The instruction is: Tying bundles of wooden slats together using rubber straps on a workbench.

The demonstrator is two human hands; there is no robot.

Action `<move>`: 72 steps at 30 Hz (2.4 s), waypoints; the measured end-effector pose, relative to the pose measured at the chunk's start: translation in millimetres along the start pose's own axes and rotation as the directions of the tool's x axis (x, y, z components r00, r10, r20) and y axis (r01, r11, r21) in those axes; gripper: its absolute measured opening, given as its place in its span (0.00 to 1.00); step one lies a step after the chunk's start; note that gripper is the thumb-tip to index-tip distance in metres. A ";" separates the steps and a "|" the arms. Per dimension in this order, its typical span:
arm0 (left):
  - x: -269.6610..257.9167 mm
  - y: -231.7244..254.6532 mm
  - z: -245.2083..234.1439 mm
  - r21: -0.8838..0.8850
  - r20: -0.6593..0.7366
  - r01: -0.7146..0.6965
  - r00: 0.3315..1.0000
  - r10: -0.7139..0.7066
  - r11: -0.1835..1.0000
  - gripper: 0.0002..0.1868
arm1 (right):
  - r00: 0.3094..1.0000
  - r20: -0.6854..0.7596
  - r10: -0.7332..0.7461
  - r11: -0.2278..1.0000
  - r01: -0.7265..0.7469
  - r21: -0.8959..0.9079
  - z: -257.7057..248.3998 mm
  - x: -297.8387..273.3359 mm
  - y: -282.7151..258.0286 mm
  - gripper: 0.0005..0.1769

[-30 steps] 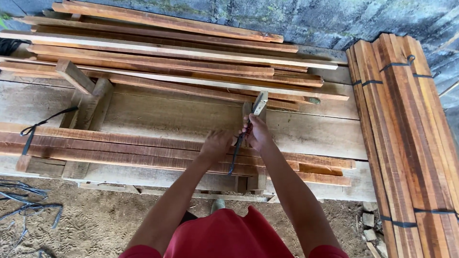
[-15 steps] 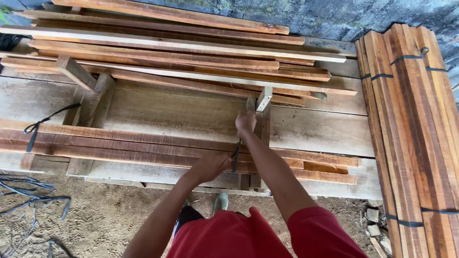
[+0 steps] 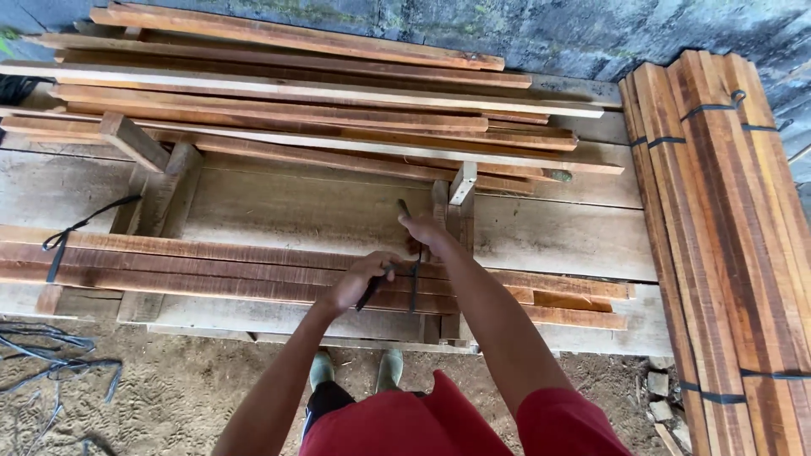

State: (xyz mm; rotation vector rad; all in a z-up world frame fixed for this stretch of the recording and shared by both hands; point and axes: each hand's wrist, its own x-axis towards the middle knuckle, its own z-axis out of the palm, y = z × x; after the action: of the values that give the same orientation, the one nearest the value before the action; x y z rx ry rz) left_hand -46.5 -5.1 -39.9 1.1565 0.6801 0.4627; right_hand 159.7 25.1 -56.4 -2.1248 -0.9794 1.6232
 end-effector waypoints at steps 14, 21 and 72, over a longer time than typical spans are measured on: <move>24.2 -16.6 12.6 -0.091 -0.027 -0.134 0.991 0.132 0.987 0.09 | 0.999 -0.022 -0.032 0.696 0.038 0.717 -24.3 77.8 82.7 0.22; 60.6 -34.0 28.7 0.343 -0.232 -0.127 0.949 0.215 0.931 0.21 | 0.974 -0.200 0.105 0.734 0.060 0.676 -12.5 20.9 5.8 0.17; 31.3 -49.4 57.5 0.372 -0.242 -0.098 0.950 0.198 0.923 0.27 | 0.929 0.037 -0.369 0.849 0.353 -0.394 35.2 151.4 68.2 0.27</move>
State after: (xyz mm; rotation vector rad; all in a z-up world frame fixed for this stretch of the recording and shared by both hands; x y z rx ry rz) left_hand 15.6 -40.3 -80.1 1.5111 0.9489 0.6571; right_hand 170.0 70.8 -219.6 -2.0229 -1.6974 1.2718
